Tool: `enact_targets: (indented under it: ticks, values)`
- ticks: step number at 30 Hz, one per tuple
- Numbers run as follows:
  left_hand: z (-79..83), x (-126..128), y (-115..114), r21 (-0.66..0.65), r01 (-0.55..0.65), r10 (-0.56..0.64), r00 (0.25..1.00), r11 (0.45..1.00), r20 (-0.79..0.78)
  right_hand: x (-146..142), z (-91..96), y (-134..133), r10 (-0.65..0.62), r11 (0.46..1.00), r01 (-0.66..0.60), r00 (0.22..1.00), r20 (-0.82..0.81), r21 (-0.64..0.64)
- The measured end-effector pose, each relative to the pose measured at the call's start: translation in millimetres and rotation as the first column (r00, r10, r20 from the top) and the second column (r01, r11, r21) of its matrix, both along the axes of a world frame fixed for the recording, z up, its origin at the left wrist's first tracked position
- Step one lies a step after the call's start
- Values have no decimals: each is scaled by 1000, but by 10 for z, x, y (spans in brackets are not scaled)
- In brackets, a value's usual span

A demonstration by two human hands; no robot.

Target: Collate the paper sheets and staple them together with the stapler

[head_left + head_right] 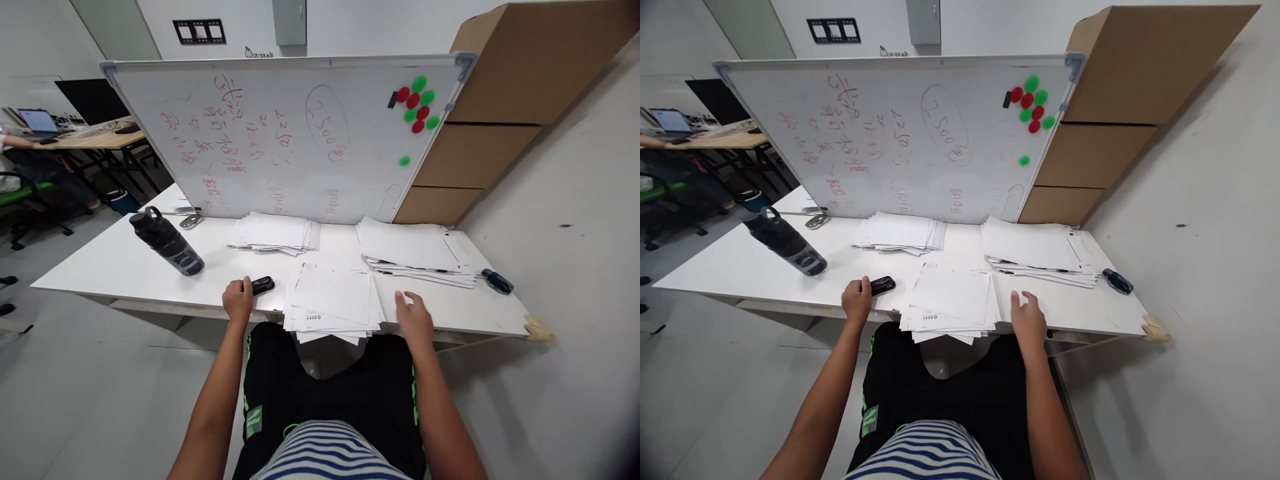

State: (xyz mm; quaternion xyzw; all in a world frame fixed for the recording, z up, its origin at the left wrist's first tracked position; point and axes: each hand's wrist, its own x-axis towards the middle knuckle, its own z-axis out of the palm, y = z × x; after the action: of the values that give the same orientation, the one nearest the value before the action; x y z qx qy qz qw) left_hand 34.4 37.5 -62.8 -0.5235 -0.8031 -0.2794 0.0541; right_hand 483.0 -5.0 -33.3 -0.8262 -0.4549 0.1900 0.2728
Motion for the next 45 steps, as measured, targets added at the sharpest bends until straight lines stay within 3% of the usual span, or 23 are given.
enact_targets:
  ticks: [3,5,8,10,14,18,23,27,29,32,40,45]
  values:
    - [10,-4,6,-17,-9,10,999,1000,51,232,-281,-107,-110,989,113,993,-29,96]
    - [30,-17,18,-33,1,1,997,999,76,295,-413,-130,-101,973,91,994,33,214]
    - [85,-54,72,-60,56,-52,996,997,67,332,-442,9,-58,934,-16,979,197,356]
    - [131,-85,140,-88,79,-72,995,993,73,366,-388,206,19,941,-111,961,277,319]
    - [223,-153,279,-152,107,-92,991,983,102,433,-309,578,266,952,-304,886,379,44]
    - [369,-207,371,-218,186,-177,982,958,60,420,-338,660,257,959,-285,849,461,-10]
    - [675,-23,763,-52,397,-401,912,916,-91,381,-335,628,262,956,-292,841,473,-12]
    - [803,344,1303,-266,524,-559,826,809,-73,375,-294,643,245,963,-270,850,467,-13]
    - [783,494,1531,-402,507,-585,805,763,-96,374,-264,647,258,961,-273,851,457,-35]
    - [711,599,1748,-502,414,-539,832,759,-130,377,-231,649,276,958,-283,857,436,-49]
    - [718,504,1929,-549,389,-483,875,740,-30,400,-279,659,263,960,-280,869,420,-23]
    - [762,577,1995,-550,325,-415,909,769,-44,401,-296,665,256,962,-274,869,423,-19]
